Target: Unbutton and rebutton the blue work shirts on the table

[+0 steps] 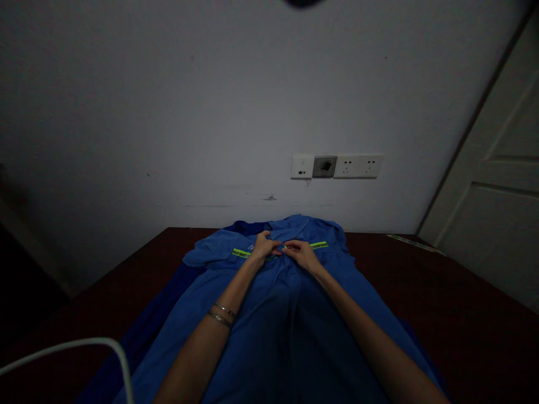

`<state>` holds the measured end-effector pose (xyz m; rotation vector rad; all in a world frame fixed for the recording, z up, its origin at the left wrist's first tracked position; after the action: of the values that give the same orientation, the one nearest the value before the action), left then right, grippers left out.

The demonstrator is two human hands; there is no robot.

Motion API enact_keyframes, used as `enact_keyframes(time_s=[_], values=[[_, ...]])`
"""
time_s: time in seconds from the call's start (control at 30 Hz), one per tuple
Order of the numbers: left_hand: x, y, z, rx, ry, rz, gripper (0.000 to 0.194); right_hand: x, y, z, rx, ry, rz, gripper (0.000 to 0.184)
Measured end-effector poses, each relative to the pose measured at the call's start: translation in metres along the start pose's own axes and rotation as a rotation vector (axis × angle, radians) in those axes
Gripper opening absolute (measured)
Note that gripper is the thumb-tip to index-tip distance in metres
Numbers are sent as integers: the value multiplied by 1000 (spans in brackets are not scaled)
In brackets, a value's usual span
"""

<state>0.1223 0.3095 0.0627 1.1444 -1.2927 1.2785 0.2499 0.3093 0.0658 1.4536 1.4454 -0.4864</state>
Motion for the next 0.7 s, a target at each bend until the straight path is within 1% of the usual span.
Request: enact_keyframes(time_s=[0.07,0.17,0.27,0.43,0.53,0.63,0.7], values=[[-2,1,0,-23,21,13,41,-2,-2,0,-20,19,13,26],[-7,2,-3,-84,71,-3,29,-7,-3,1,-27,38,79,26],[-10,3,-6,-126,102,-16,28,-14,-1,4,19,78,200,24],[-10,5,-7,-96,121,-21,33,-27,-2,7,44,165,332,19],[-9,5,-6,-82,121,9,32,-27,0,7,57,157,278,20],[-8,3,-5,-63,114,38,29,-24,2,5,41,131,195,21],[-7,2,-5,-39,98,63,26,-25,3,5,37,143,230,18]])
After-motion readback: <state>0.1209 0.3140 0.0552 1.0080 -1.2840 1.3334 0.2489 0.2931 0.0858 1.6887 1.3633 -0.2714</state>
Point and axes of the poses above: each hand's wrist, its own z-axis away from the middle knuckle, its own y-axis out of the back of the hand, x = y × z, the point moved 7 cm from there along -z, towards the middle knuckle, and after that the axes turned 5 degrees about -x, right-handed, at the moved point
